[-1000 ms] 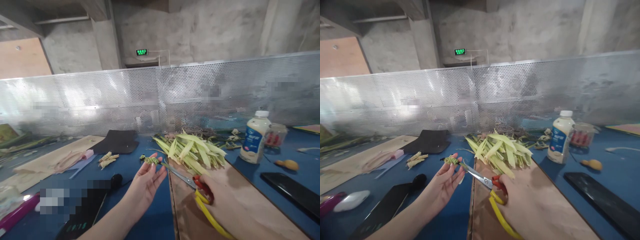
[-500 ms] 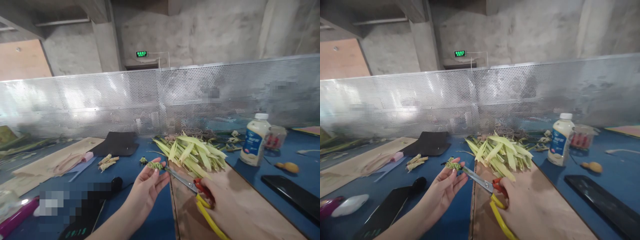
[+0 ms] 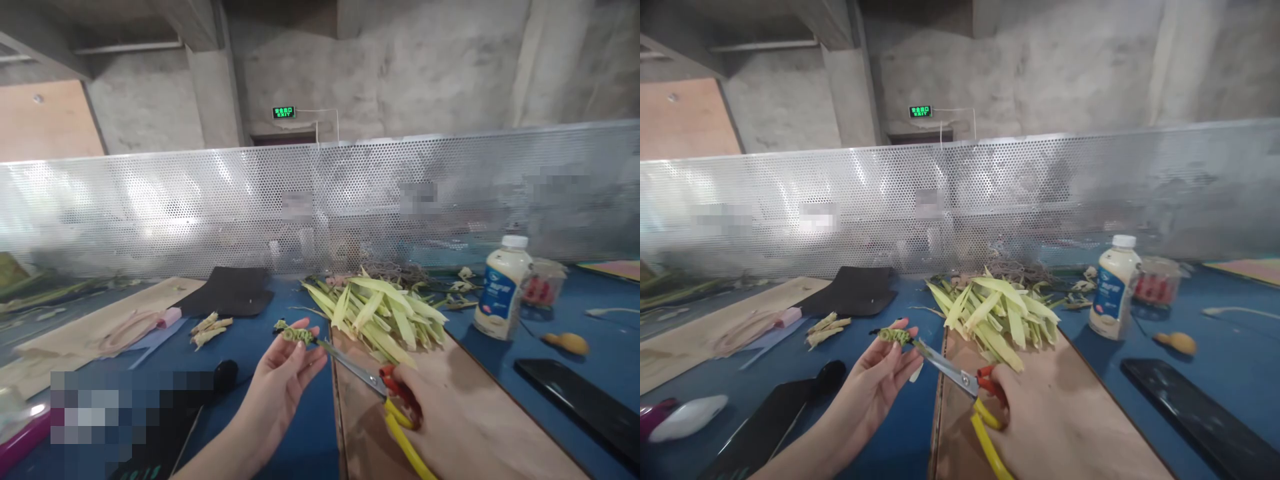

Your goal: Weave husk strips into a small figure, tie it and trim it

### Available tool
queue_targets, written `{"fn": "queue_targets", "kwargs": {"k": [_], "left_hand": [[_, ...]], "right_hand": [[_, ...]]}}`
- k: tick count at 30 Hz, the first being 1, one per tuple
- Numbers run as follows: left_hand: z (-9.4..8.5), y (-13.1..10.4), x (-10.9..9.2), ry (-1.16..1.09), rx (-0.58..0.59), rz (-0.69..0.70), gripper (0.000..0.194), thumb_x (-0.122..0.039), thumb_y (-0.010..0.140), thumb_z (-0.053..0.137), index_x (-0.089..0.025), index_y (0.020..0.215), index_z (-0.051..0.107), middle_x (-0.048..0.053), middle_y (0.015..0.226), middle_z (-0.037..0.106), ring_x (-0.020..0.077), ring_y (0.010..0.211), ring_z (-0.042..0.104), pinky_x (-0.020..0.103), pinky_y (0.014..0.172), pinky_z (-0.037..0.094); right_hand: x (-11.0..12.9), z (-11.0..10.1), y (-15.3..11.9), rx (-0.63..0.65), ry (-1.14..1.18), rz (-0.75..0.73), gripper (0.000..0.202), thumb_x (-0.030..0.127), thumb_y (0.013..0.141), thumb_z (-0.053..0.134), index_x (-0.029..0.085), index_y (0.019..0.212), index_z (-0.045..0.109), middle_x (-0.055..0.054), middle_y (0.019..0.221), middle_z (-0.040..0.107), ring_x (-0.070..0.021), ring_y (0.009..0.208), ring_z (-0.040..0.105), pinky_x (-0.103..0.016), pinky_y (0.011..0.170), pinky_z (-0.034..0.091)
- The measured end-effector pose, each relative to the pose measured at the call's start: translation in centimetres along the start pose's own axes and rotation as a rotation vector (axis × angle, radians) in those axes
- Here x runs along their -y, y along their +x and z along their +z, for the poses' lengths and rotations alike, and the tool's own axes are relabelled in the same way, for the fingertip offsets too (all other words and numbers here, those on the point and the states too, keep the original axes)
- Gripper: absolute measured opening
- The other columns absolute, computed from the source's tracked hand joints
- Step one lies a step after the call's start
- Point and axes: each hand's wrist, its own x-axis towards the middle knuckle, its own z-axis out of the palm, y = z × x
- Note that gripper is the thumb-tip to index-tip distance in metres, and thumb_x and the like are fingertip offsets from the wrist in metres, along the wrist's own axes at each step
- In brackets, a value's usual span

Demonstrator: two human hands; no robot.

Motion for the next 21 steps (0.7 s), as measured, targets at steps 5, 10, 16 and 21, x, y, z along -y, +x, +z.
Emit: {"fn": "queue_targets", "kwargs": {"k": [5,10,16,21], "left_hand": [[0.1,-0.1,-0.1,0.001,-0.016,0.006,0.031,-0.012,0.074,0.064,-0.019,0.104,0.059,0.004,0.102,0.067,0.0140,0.079,0.067,0.027,0.079,0.054],[0.2,-0.1,-0.2,-0.003,-0.034,0.015,0.028,-0.011,0.074,0.064,-0.018,0.101,0.059,0.004,0.101,0.068,0.0128,0.075,0.067,0.027,0.079,0.054],[0.3,0.0,-0.3,0.016,0.012,0.032,0.027,-0.011,0.073,0.065,-0.018,0.099,0.061,0.005,0.099,0.068,0.0143,0.075,0.067,0.028,0.078,0.054],[0.1,-0.1,-0.2,0.061,0.073,0.067,0.024,-0.014,0.075,0.065,-0.018,0.098,0.062,0.005,0.100,0.068,0.0139,0.077,0.066,0.031,0.082,0.053]], "right_hand": [[0.2,0.0,-0.1,0.042,-0.005,0.058,0.005,0.020,0.068,0.047,0.019,0.071,0.043,-0.001,0.070,0.053,-0.0131,0.063,0.046,-0.023,0.056,0.032],[0.6,-0.2,-0.2,0.031,-0.038,0.068,0.006,0.019,0.066,0.048,0.019,0.071,0.044,0.000,0.067,0.052,-0.0128,0.061,0.045,-0.022,0.054,0.031],[1.6,-1.1,-0.2,0.027,-0.003,0.073,0.008,0.023,0.067,0.053,0.019,0.074,0.051,-0.001,0.068,0.056,-0.0131,0.061,0.048,-0.021,0.055,0.034],[1.3,-1.3,-0.3,0.001,0.032,0.056,0.009,0.026,0.069,0.054,0.019,0.073,0.055,-0.002,0.069,0.059,-0.0146,0.064,0.052,-0.023,0.059,0.037]]}}
